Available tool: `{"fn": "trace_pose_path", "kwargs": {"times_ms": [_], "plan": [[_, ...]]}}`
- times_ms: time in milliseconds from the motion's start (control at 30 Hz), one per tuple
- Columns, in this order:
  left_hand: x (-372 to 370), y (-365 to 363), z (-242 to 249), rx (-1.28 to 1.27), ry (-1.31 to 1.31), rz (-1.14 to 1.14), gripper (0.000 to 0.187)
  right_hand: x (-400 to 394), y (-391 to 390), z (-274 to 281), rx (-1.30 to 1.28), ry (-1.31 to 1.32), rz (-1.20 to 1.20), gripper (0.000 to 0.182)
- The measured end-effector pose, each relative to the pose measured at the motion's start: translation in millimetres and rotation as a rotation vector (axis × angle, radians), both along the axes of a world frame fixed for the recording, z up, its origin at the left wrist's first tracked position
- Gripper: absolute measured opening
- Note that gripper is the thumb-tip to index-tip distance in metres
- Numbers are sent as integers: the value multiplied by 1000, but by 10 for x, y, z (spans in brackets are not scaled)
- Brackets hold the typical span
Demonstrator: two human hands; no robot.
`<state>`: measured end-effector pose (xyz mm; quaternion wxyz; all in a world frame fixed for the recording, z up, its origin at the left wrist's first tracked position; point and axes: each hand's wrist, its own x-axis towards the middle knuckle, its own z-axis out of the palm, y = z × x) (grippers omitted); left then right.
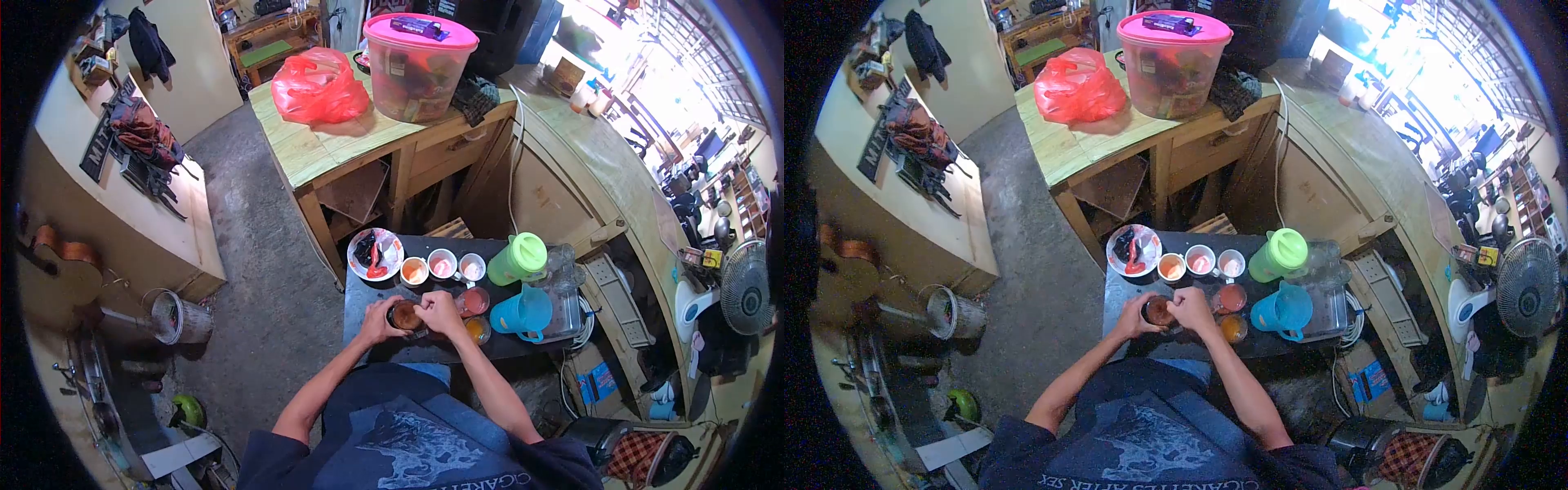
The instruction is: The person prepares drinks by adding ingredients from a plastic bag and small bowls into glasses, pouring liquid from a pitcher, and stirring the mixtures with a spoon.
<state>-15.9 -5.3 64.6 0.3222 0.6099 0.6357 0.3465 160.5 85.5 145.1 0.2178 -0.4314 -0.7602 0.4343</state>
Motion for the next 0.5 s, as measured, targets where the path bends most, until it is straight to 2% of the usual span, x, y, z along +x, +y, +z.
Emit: {"fn": "trace_pose_path", "kwargs": {"times_ms": [100,200,300,400,500], "plan": [[11,-17,19,7,9,10,85,-1,-13,49,137,-210,46,27],[36,-19,86,-7,35,27,85,-27,2,83,21,-120,179,27],[119,-28,68,7,58,114,88,-90,-40,73,114,-52,-38,26],[155,-51,29,-31,30,190,93,-96,-88,131,231,-244,-36,25],[115,-44,36,-13,-72,166,93,-71,-64,102,126,-205,84,25]]}}
